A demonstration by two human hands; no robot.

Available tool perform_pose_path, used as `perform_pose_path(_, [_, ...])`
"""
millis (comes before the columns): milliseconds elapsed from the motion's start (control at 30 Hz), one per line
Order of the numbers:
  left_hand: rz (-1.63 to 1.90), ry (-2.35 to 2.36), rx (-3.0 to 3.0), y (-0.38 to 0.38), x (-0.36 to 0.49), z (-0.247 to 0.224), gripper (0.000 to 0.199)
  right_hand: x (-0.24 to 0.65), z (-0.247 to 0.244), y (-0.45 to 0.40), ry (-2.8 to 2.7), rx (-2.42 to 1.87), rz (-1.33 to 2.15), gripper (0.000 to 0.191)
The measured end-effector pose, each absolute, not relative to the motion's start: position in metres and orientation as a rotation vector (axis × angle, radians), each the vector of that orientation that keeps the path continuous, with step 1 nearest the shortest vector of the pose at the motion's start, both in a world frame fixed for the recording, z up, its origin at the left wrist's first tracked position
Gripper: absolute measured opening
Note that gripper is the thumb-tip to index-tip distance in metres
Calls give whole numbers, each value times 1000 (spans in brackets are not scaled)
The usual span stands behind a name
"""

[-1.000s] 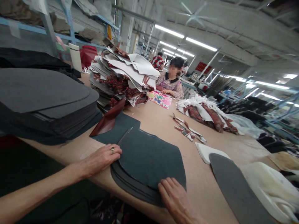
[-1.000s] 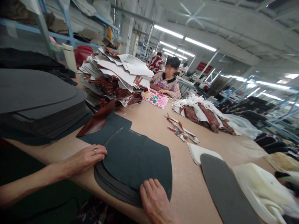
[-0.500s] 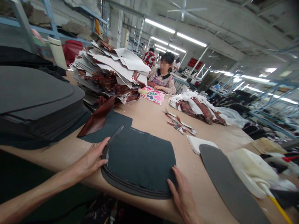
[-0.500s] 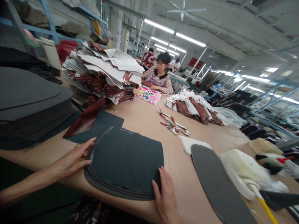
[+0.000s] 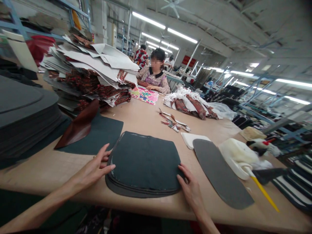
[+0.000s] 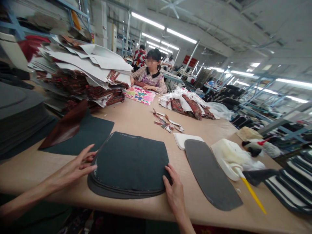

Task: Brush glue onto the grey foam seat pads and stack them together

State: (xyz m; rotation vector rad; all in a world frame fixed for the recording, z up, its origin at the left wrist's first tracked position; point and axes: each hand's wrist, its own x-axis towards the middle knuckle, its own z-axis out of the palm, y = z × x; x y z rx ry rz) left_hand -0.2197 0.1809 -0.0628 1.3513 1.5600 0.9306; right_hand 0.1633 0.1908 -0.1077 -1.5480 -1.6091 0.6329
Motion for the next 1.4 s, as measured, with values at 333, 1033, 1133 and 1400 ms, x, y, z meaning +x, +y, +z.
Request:
perform_pose_path(333, [821, 1715, 1621, 190, -245, -72, 67, 161, -99, 182, -1782, -1502, 555, 33])
perform_pose_path(1033, [402, 1213, 2856, 156, -180, -67, 58, 30, -65, 313, -2395, -1340, 312, 29])
perform_pose_path(1133, [401, 1147, 2880, 154, -181, -65, 51, 28, -60, 305, -2373, -1351, 269, 32])
perform_pose_path(1400, [677, 1173, 2872, 156, -186, -84, 50, 37, -49, 241, -2489, -1245, 224, 36])
